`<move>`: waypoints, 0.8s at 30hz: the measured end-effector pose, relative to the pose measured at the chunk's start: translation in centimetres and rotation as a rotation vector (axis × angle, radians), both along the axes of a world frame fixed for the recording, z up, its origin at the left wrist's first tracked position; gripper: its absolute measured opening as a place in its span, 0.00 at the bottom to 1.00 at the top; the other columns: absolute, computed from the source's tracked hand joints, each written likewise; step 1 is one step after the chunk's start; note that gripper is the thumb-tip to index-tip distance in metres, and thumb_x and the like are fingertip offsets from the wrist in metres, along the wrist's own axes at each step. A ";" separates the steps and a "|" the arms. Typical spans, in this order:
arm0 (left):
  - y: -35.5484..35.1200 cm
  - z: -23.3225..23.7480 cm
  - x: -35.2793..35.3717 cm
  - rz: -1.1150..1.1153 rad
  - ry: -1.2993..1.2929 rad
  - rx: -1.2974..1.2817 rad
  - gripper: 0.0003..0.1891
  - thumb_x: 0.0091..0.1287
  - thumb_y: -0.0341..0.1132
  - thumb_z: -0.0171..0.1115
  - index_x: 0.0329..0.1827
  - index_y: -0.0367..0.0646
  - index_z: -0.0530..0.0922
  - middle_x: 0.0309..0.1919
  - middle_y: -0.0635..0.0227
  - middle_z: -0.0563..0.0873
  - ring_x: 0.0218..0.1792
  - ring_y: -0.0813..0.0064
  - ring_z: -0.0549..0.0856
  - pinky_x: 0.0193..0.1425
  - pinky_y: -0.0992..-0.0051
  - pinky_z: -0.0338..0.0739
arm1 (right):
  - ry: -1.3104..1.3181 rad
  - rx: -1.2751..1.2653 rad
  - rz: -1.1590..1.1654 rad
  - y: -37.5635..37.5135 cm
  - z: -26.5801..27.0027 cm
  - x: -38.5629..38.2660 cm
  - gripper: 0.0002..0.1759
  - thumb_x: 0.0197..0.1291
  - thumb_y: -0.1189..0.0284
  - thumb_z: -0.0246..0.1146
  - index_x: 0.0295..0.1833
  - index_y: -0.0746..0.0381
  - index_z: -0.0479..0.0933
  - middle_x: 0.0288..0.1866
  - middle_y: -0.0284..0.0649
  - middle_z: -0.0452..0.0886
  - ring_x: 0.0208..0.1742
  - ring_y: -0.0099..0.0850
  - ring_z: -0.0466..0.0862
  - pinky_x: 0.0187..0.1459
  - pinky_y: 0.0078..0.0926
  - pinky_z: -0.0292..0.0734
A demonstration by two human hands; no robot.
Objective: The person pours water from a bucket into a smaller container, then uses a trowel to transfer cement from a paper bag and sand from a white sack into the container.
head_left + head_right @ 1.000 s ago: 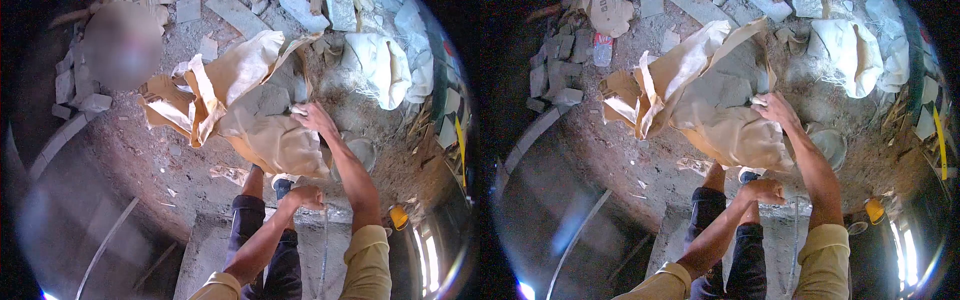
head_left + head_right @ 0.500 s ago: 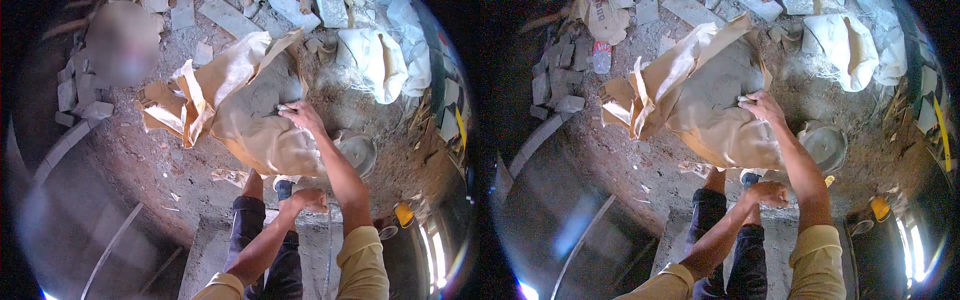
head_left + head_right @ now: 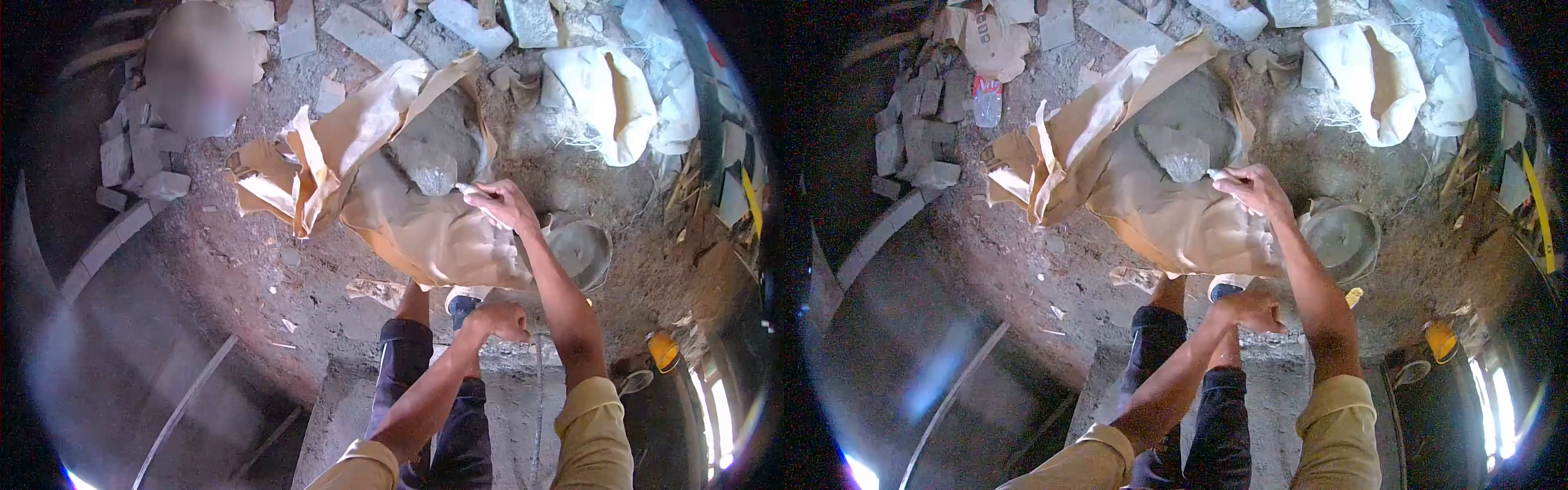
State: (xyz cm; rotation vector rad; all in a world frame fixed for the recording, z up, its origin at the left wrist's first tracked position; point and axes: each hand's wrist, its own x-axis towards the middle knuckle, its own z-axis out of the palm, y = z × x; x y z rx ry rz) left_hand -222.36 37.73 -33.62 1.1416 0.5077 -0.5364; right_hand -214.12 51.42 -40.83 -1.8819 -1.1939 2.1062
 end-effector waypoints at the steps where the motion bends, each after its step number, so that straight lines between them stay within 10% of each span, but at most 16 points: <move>1: 0.2 0.1 -0.1 0.002 0.007 -0.020 0.25 0.55 0.56 0.65 0.40 0.40 0.84 0.35 0.58 0.87 0.37 0.60 0.86 0.43 0.64 0.79 | 0.003 0.022 0.007 -0.2 0.7 0.5 0.28 0.55 0.57 0.68 0.57 0.64 0.78 0.17 0.31 0.72 0.15 0.18 0.69 0.20 0.22 0.66; 8: -0.3 -0.9 -0.6 0.047 -0.090 -0.027 0.20 0.55 0.52 0.66 0.39 0.43 0.84 0.34 0.61 0.87 0.36 0.68 0.85 0.43 0.68 0.79 | -0.113 -0.008 -0.111 -8.0 2.8 7.4 0.29 0.56 0.59 0.69 0.58 0.65 0.77 0.18 0.30 0.73 0.15 0.17 0.68 0.19 0.20 0.65; 10: 0.9 -0.3 -0.7 -0.016 -0.091 -0.025 0.20 0.55 0.51 0.67 0.39 0.44 0.84 0.34 0.62 0.87 0.36 0.69 0.85 0.43 0.69 0.78 | -0.393 0.969 0.177 -12.3 2.9 10.8 0.28 0.53 0.56 0.71 0.53 0.64 0.80 0.18 0.32 0.78 0.16 0.18 0.73 0.20 0.20 0.68; 11: 1.1 0.0 -0.7 -0.059 -0.060 -0.010 0.19 0.54 0.50 0.68 0.39 0.44 0.84 0.34 0.62 0.87 0.37 0.70 0.85 0.44 0.70 0.78 | -0.325 0.186 -0.120 -11.6 8.6 9.9 0.26 0.53 0.57 0.71 0.50 0.66 0.81 0.19 0.31 0.77 0.16 0.19 0.73 0.18 0.20 0.66; 14: 1.4 -0.3 -0.6 -0.006 -0.076 -0.059 0.20 0.49 0.51 0.67 0.36 0.43 0.86 0.31 0.59 0.87 0.34 0.67 0.86 0.43 0.68 0.79 | -0.274 -0.091 -0.404 -17.3 12.1 12.9 0.19 0.55 0.64 0.69 0.46 0.67 0.82 0.19 0.29 0.75 0.17 0.19 0.73 0.19 0.20 0.65; 24: 2.8 0.8 -0.5 0.025 0.062 -0.099 0.19 0.47 0.49 0.71 0.36 0.45 0.85 0.35 0.64 0.88 0.39 0.71 0.85 0.46 0.72 0.78 | -0.497 -0.309 -0.840 -25.9 17.6 17.6 0.12 0.61 0.63 0.63 0.39 0.61 0.81 0.17 0.24 0.68 0.14 0.16 0.65 0.14 0.18 0.56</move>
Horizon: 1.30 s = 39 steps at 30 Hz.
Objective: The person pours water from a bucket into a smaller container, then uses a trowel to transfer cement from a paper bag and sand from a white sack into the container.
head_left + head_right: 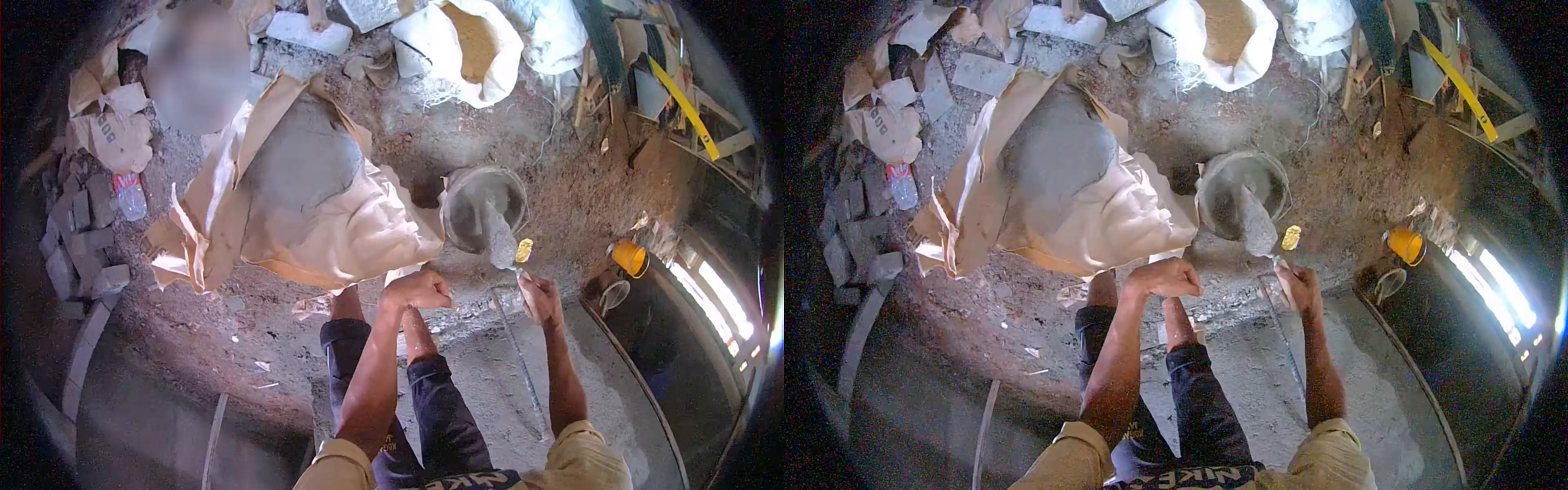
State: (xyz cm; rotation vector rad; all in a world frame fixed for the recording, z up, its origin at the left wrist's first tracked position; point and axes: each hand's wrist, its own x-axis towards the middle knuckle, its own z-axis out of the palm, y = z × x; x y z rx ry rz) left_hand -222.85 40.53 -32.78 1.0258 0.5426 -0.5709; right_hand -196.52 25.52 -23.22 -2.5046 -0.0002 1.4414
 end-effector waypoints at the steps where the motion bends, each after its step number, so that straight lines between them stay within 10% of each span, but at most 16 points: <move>1: -0.2 -0.1 0.0 0.005 0.005 -0.016 0.20 0.47 0.49 0.71 0.37 0.45 0.85 0.34 0.64 0.88 0.39 0.71 0.85 0.46 0.72 0.78 | 0.026 -0.032 0.029 0.3 -0.4 0.6 0.12 0.61 0.62 0.62 0.37 0.60 0.80 0.17 0.24 0.68 0.13 0.17 0.65 0.14 0.19 0.56; 20: -0.4 -1.4 0.5 0.061 -0.073 -0.046 0.17 0.49 0.47 0.70 0.36 0.45 0.85 0.32 0.66 0.88 0.36 0.73 0.85 0.43 0.72 0.78 | -0.082 -0.180 0.602 6.5 3.0 0.8 0.18 0.62 0.60 0.58 0.29 0.65 0.74 0.16 0.39 0.72 0.16 0.30 0.75 0.22 0.33 0.67; 22: 0.3 -0.7 0.6 0.026 -0.053 -0.017 0.17 0.50 0.48 0.70 0.36 0.46 0.85 0.32 0.67 0.87 0.36 0.73 0.85 0.43 0.72 0.78 | -0.427 -0.023 1.233 4.7 2.4 0.5 0.14 0.62 0.63 0.58 0.42 0.62 0.80 0.21 0.47 0.79 0.22 0.44 0.81 0.24 0.41 0.72; 23: 0.7 -0.5 0.7 -0.003 -0.032 0.015 0.16 0.50 0.48 0.70 0.35 0.46 0.85 0.31 0.67 0.87 0.36 0.73 0.85 0.43 0.72 0.78 | -0.417 -0.174 1.084 6.5 3.6 -1.0 0.15 0.60 0.63 0.59 0.40 0.65 0.80 0.32 0.56 0.80 0.36 0.51 0.83 0.35 0.44 0.73; 26: 0.1 -2.7 0.5 0.062 -0.117 -0.021 0.14 0.55 0.44 0.68 0.38 0.44 0.85 0.32 0.66 0.87 0.35 0.73 0.84 0.42 0.73 0.78 | -0.453 -0.061 0.699 2.6 1.8 -0.8 0.16 0.61 0.62 0.59 0.46 0.62 0.81 0.30 0.55 0.80 0.31 0.43 0.84 0.36 0.41 0.74; 30: 1.7 -2.3 1.2 0.065 -0.224 -0.087 0.14 0.58 0.42 0.67 0.40 0.41 0.83 0.32 0.67 0.86 0.32 0.76 0.83 0.37 0.75 0.78 | -0.384 0.009 0.318 -0.5 0.8 -1.3 0.19 0.62 0.60 0.61 0.51 0.62 0.81 0.26 0.37 0.82 0.24 0.22 0.75 0.30 0.27 0.73; 35: 4.4 0.0 2.0 0.070 0.086 -0.172 0.14 0.60 0.43 0.66 0.42 0.45 0.81 0.31 0.74 0.82 0.26 0.83 0.78 0.28 0.79 0.74 | -0.128 0.103 -0.242 5.9 4.1 -4.6 0.19 0.59 0.58 0.64 0.39 0.66 0.83 0.24 0.30 0.79 0.29 0.22 0.79 0.33 0.25 0.73; 39: 3.5 -1.8 1.8 0.106 0.130 -0.348 0.19 0.63 0.49 0.63 0.51 0.50 0.76 0.35 0.74 0.82 0.29 0.79 0.80 0.30 0.77 0.77 | -0.426 0.270 0.071 7.3 -0.1 -4.2 0.18 0.59 0.62 0.65 0.44 0.67 0.82 0.21 0.31 0.76 0.22 0.19 0.75 0.24 0.21 0.69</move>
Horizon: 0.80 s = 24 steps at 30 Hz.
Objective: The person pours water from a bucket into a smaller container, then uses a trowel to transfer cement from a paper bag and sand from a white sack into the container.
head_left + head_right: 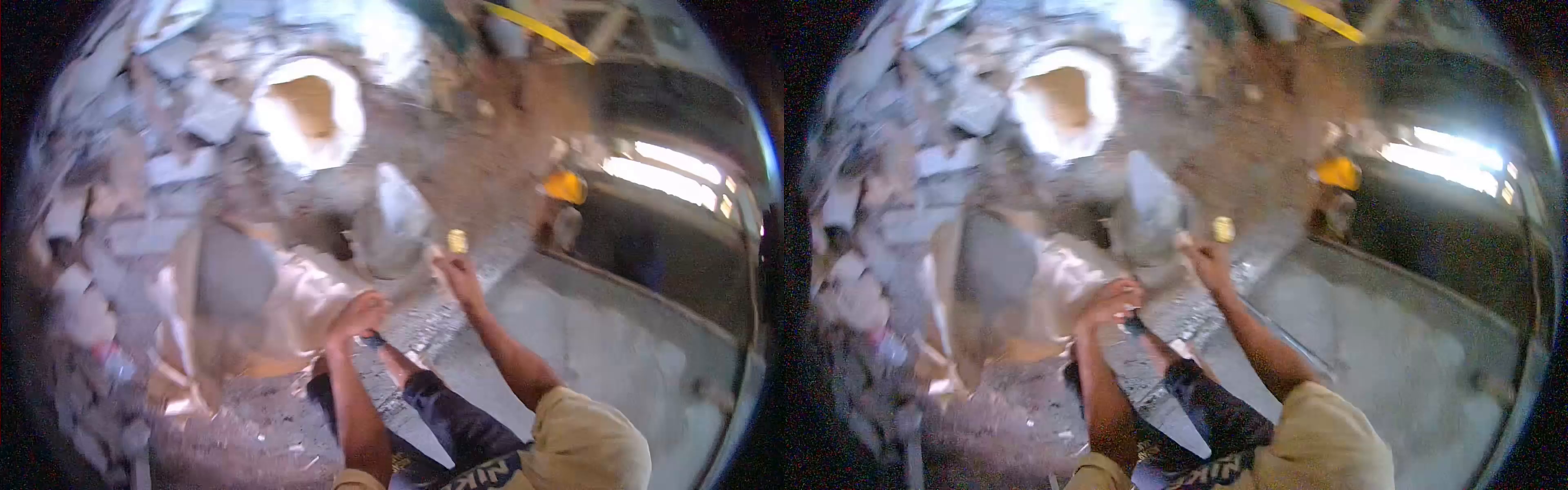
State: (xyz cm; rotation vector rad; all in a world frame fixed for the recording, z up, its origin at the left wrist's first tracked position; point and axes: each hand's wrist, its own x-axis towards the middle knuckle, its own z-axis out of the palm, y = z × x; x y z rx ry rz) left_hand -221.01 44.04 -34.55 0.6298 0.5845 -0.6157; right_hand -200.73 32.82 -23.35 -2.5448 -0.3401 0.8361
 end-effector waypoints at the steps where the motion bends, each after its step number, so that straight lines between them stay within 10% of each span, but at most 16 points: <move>1: -0.6 -0.9 -0.5 0.016 -0.029 0.008 0.20 0.65 0.51 0.61 0.55 0.53 0.74 0.39 0.74 0.82 0.32 0.77 0.83 0.32 0.76 0.79 | 0.041 0.065 -0.004 1.5 -0.8 0.3 0.18 0.59 0.62 0.64 0.45 0.67 0.82 0.21 0.30 0.75 0.21 0.19 0.74 0.24 0.22 0.69; 5: 1.7 0.7 -0.1 -0.023 0.003 0.089 0.22 0.67 0.53 0.57 0.58 0.50 0.72 0.39 0.72 0.83 0.30 0.77 0.82 0.31 0.77 0.78 | 0.195 0.078 -0.048 12.2 -0.6 -0.7 0.20 0.60 0.62 0.64 0.50 0.66 0.80 0.26 0.29 0.78 0.27 0.21 0.77 0.30 0.26 0.71; 16: 2.6 0.2 0.0 -0.028 -0.013 0.099 0.17 0.65 0.42 0.58 0.54 0.46 0.75 0.36 0.73 0.82 0.31 0.82 0.79 0.28 0.77 0.76 | -0.487 0.088 0.640 27.7 -13.9 5.3 0.13 0.57 0.68 0.60 0.44 0.66 0.78 0.29 0.55 0.80 0.33 0.49 0.82 0.37 0.46 0.76; 24: 2.5 -0.9 -1.4 0.106 0.005 0.101 0.16 0.67 0.43 0.61 0.50 0.41 0.76 0.34 0.69 0.83 0.35 0.79 0.80 0.38 0.75 0.76 | -0.629 0.050 0.494 28.7 -23.2 8.9 0.15 0.56 0.65 0.62 0.44 0.65 0.78 0.33 0.56 0.81 0.38 0.52 0.82 0.38 0.45 0.77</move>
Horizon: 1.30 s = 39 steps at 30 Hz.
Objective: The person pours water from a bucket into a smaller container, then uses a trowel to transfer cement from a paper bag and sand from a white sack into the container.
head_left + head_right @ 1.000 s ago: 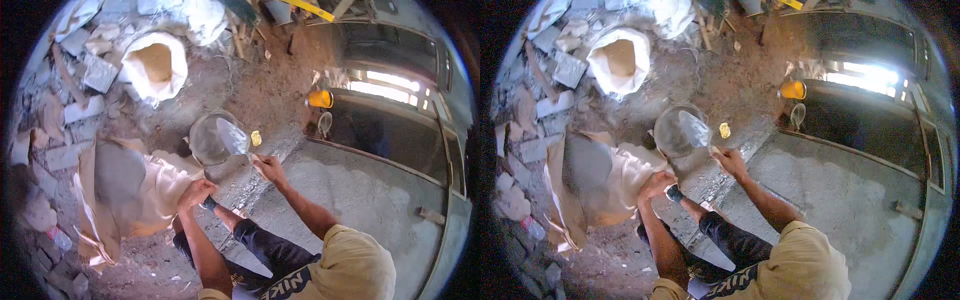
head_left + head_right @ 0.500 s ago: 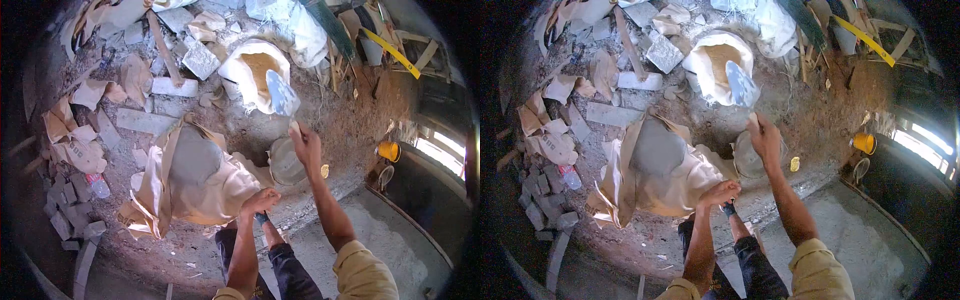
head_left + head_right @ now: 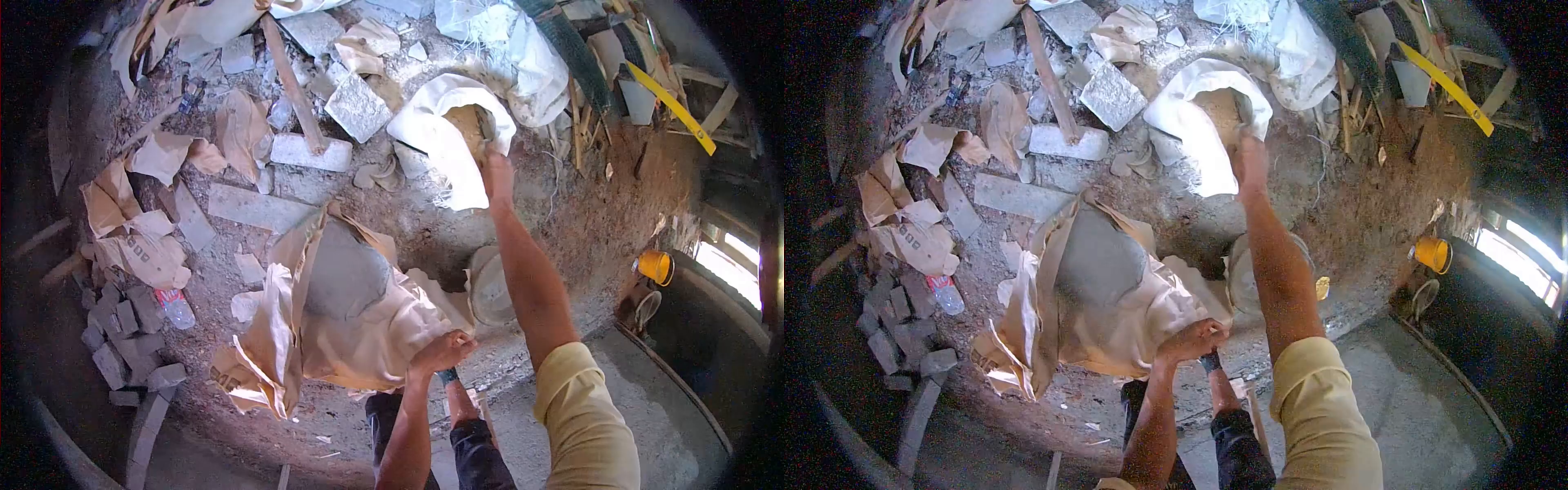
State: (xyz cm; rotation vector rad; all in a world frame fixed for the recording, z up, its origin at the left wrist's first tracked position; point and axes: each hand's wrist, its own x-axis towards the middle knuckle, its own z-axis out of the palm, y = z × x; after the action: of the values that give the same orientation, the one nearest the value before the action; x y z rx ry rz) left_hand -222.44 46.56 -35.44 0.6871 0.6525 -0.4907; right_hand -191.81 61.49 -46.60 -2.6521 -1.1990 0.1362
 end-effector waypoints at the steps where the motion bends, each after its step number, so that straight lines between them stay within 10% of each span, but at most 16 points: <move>1: 0.0 0.2 -0.1 0.006 -0.019 0.082 0.18 0.67 0.46 0.59 0.49 0.38 0.76 0.33 0.66 0.84 0.34 0.76 0.81 0.39 0.74 0.76 | 0.102 0.027 0.072 -0.4 -0.6 0.0 0.15 0.57 0.67 0.62 0.45 0.67 0.77 0.32 0.58 0.80 0.35 0.53 0.82 0.35 0.44 0.77; 9: -0.1 0.5 0.4 -0.037 -0.050 0.180 0.21 0.68 0.48 0.58 0.47 0.35 0.77 0.37 0.58 0.86 0.40 0.68 0.84 0.47 0.70 0.76 | 0.483 0.029 -0.035 -0.1 -2.5 -3.0 0.21 0.56 0.69 0.67 0.55 0.63 0.79 0.39 0.45 0.86 0.41 0.31 0.84 0.42 0.27 0.77; 12: -1.2 -0.3 0.1 0.025 -0.040 0.113 0.20 0.68 0.47 0.58 0.47 0.36 0.77 0.39 0.57 0.86 0.43 0.69 0.84 0.50 0.71 0.76 | 0.691 0.210 -0.148 0.2 -4.5 -2.6 0.22 0.54 0.71 0.68 0.54 0.68 0.78 0.26 0.37 0.82 0.21 0.24 0.77 0.24 0.22 0.72; 19: -1.3 0.7 1.0 -0.087 -0.070 0.136 0.18 0.71 0.41 0.56 0.52 0.33 0.73 0.41 0.60 0.84 0.46 0.72 0.82 0.53 0.74 0.74 | 1.275 0.249 -0.450 1.6 -0.8 -2.6 0.19 0.53 0.71 0.70 0.48 0.71 0.79 0.18 0.34 0.76 0.12 0.22 0.69 0.12 0.22 0.60; 39: -2.6 0.5 0.2 0.019 -0.089 0.195 0.18 0.66 0.45 0.60 0.46 0.37 0.78 0.38 0.60 0.85 0.40 0.72 0.84 0.46 0.73 0.77 | 1.384 0.382 -0.459 -4.4 5.0 -2.7 0.13 0.57 0.72 0.66 0.45 0.68 0.80 0.21 0.32 0.75 0.16 0.20 0.70 0.15 0.19 0.61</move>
State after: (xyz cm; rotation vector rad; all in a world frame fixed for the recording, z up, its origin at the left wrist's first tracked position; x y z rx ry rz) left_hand -222.27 43.99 -34.97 0.8809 0.6273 -0.3802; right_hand -194.54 57.12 -41.64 -1.6779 -0.1117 1.2242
